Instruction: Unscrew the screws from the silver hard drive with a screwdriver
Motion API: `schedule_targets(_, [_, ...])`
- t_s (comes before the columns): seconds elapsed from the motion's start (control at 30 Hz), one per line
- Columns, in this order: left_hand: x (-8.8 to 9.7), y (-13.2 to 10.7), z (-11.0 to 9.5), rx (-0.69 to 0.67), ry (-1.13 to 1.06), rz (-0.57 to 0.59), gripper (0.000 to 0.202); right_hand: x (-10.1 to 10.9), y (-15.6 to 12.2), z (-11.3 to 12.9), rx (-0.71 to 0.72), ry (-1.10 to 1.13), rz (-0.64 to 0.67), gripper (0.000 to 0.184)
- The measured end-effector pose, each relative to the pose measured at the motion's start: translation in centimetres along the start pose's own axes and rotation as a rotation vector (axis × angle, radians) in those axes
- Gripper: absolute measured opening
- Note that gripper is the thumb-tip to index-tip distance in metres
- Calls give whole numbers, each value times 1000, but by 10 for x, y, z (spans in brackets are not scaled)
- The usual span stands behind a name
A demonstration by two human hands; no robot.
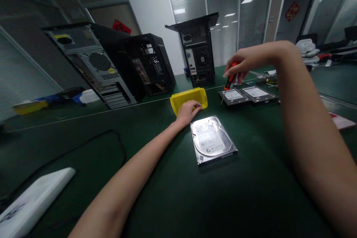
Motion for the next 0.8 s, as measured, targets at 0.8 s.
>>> schedule_targets(0.8, [93,-33,-116,-766,-285,296,22,0,-7,0,-86,75,66,58])
Point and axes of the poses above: each hand's wrist, its own y-axis towards the middle knuckle, its own x-axis out of the back of the hand, z = x × y, the point moved 1 cm from there along y, towards the middle knuckle, and after that the axes turned 12 degrees about y, right-handed, at the moved point
